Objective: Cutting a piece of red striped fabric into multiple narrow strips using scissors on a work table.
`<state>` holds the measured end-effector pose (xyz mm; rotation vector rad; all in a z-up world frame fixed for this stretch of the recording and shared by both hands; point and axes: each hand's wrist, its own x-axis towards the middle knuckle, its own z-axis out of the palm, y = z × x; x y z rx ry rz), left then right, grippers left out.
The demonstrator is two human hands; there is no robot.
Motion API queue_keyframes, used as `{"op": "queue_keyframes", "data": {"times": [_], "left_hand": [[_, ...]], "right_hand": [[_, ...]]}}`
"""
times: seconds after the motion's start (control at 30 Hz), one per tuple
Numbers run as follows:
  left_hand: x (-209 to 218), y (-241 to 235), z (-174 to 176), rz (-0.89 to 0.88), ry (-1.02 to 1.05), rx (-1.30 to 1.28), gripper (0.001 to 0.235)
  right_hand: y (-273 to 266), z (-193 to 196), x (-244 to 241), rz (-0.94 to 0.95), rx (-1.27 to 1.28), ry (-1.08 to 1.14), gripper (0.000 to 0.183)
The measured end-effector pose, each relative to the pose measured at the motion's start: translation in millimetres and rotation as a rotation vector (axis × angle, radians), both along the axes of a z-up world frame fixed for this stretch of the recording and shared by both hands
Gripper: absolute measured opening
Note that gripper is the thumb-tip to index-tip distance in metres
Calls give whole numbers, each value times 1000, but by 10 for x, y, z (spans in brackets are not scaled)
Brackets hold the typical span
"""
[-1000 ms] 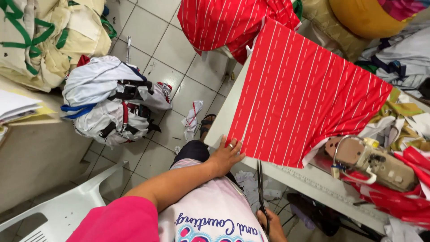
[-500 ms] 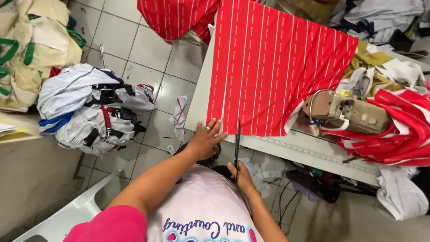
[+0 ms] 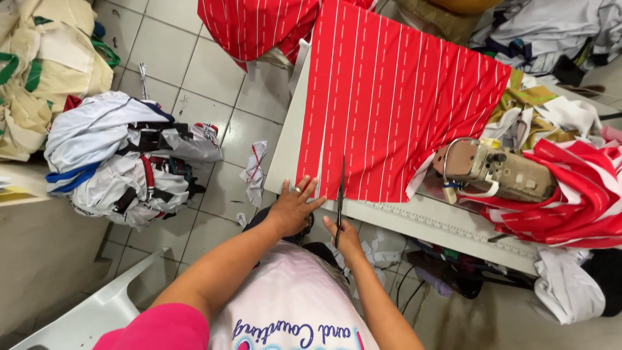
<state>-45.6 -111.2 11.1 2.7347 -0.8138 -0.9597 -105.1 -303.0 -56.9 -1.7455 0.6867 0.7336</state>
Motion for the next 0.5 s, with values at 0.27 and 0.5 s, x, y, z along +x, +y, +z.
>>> {"op": "queue_keyframes", "data": {"times": [0.27, 0.5], "left_hand": [[7, -5, -76, -54, -117, 10, 67], [162, -16, -12, -158, -168, 13, 62]], "right_hand": [[80, 582, 388, -31, 57, 62, 48], [107, 352, 692, -129, 39, -49, 46]]}}
